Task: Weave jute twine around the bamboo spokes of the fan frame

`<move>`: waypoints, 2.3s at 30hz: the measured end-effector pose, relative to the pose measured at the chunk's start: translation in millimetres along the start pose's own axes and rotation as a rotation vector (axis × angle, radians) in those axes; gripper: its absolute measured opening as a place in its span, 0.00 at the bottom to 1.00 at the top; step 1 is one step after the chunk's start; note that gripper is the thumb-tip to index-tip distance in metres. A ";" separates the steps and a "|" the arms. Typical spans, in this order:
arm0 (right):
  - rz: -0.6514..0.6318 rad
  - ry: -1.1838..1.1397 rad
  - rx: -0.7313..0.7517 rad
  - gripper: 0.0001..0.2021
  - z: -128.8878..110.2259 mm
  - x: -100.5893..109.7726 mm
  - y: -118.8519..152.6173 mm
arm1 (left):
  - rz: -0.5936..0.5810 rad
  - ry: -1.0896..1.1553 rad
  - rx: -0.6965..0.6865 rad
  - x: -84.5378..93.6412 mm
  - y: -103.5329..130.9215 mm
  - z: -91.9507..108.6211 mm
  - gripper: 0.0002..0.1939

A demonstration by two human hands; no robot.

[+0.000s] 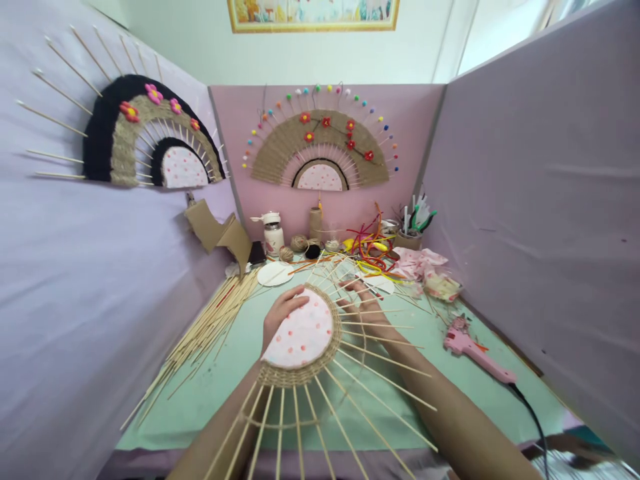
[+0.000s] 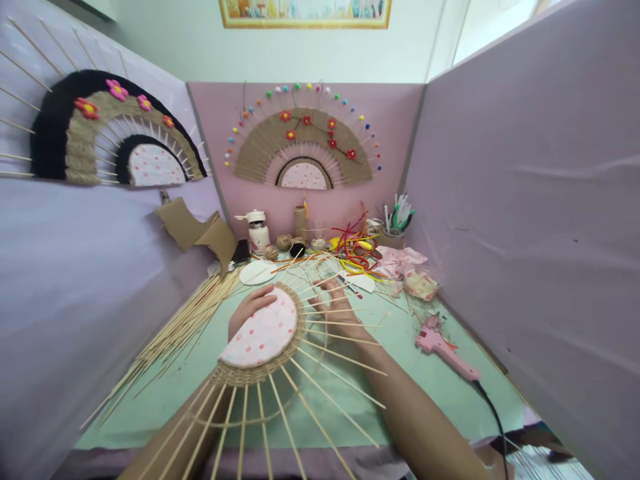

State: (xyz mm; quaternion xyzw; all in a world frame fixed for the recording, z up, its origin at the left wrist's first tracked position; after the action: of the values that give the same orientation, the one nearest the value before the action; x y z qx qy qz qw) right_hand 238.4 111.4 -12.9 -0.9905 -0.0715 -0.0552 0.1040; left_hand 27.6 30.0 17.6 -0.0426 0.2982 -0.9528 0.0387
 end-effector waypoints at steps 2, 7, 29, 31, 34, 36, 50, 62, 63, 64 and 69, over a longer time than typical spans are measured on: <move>-0.208 -0.155 -0.124 0.14 1.9 -16.4 6.6 | 0.002 -0.084 -0.094 -5.0 3.9 1.3 0.15; -0.524 -0.609 -0.349 0.12 -1.8 -50.4 24.3 | -0.056 -0.248 -0.242 -10.8 8.6 -1.8 0.15; -0.518 -0.693 -0.361 0.13 -25.4 -49.2 30.6 | 0.039 0.441 0.765 -23.4 -63.6 -25.6 0.09; -0.492 -0.674 -0.360 0.15 -22.3 -49.5 28.4 | 0.031 0.494 0.784 -35.1 -64.5 -35.1 0.07; -0.451 -0.636 -0.348 0.17 -14.4 -49.2 23.5 | 0.052 0.571 0.772 -44.7 -58.9 -48.9 0.05; -0.432 -0.606 -0.339 0.18 -8.5 -48.7 20.2 | 0.080 0.605 0.765 -45.2 -53.8 -55.9 0.05; 0.160 0.025 -0.002 0.07 24.6 -20.1 -8.6 | 0.121 0.699 0.708 -28.0 -56.6 -68.5 0.13; 0.066 -0.240 -0.045 0.21 16.6 -11.7 -32.9 | 0.022 0.806 0.703 -44.9 -43.2 -69.8 0.15; 0.029 -0.286 -0.060 0.21 15.9 -15.1 -38.5 | 0.026 0.815 0.704 -45.1 -43.0 -70.5 0.15; -0.005 -0.329 -0.075 0.22 15.0 -18.6 -43.9 | 0.032 0.822 0.707 -45.2 -42.7 -71.0 0.15; -0.107 -0.484 -0.172 0.19 14.8 -32.8 -57.4 | 0.026 0.868 0.709 -46.5 -40.9 -71.3 0.17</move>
State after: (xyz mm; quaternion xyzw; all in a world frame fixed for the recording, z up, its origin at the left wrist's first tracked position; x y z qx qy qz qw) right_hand 198.7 165.9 -20.0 -0.9748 -0.1418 0.1720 -0.0040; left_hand 64.3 108.4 -20.1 0.3729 -0.0515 -0.9243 -0.0637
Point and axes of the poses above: each hand's wrist, its own y-axis away from the middle knuckle, its own x-axis out of the back of the hand, z = x × y, the point moved 3 cm from there along -y, towards the middle knuckle, and after that the axes turned 9 degrees about -x, right-handed, at the moved point
